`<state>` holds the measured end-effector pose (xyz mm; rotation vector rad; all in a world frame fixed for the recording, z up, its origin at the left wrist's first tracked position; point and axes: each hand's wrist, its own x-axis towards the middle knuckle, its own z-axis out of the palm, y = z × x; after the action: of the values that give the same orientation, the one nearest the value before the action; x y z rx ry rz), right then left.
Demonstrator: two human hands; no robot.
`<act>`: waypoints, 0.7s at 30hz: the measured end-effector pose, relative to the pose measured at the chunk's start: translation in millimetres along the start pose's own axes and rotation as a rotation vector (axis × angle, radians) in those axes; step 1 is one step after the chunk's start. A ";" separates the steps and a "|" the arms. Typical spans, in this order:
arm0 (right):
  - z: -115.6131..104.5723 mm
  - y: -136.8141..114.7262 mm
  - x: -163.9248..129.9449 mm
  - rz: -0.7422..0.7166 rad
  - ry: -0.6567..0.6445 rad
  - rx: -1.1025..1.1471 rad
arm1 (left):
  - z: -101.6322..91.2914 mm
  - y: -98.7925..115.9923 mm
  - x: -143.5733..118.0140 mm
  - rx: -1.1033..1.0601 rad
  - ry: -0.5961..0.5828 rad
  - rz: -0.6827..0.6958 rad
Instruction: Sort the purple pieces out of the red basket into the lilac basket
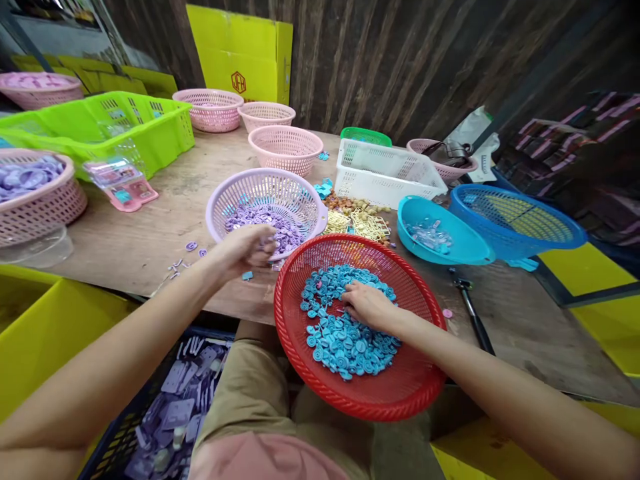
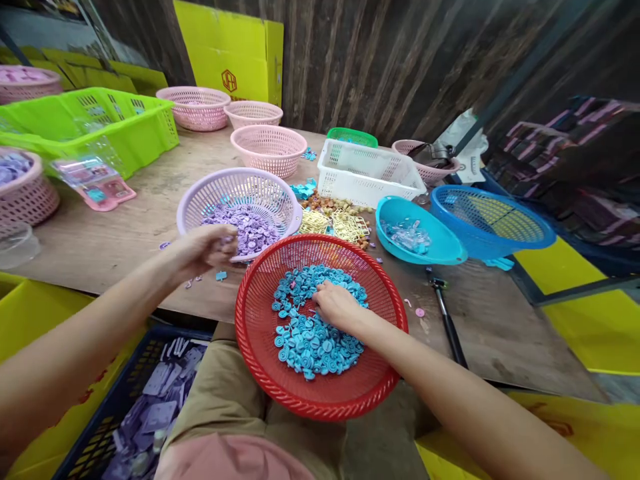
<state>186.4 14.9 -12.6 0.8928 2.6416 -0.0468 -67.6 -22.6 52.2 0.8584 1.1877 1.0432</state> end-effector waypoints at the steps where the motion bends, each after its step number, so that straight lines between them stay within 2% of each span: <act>1: 0.8 -1.0 0.6 0.019 0.005 0.001 | -17.6 -3.3 -4.6 -0.019 0.093 0.034; 4: 4.4 -5.3 4.6 0.034 0.026 0.012 | -70.4 -26.0 -12.7 0.098 0.468 0.084; 5: 5.5 -7.1 6.2 0.036 0.028 0.012 | -85.9 -35.7 -13.5 0.195 0.610 0.075; 6: 6.3 -9.0 7.8 0.041 0.029 0.007 | -99.4 -45.0 -13.5 0.332 0.701 0.037; 8: 6.8 -13.6 10.6 0.054 0.007 -0.009 | -119.4 -60.5 -11.9 0.706 0.774 -0.050; 11: 5.1 -21.3 12.9 0.096 -0.040 -0.015 | -129.9 -70.9 -9.3 1.211 0.692 -0.135; 14: 2.7 -24.6 12.8 0.132 -0.062 0.034 | -118.3 -65.3 -12.4 1.476 0.609 -0.212; 16: 1.5 -22.3 12.4 0.133 -0.039 0.113 | -100.0 -54.6 -17.8 1.566 0.642 -0.212; 17: 0.8 -20.2 12.5 0.135 -0.019 0.168 | -88.1 -48.2 -20.7 1.591 0.684 -0.166; 19: -0.8 -16.4 13.8 0.153 0.025 0.291 | -60.4 -35.6 -24.7 1.584 0.720 0.052; 21: -2.7 -16.1 17.2 0.157 0.065 0.407 | -30.1 -26.7 -24.5 1.524 0.635 0.297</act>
<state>163.3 12.4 -17.2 1.2455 2.6573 -0.5402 -93.7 -54.3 29.1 1.9698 2.5133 0.4561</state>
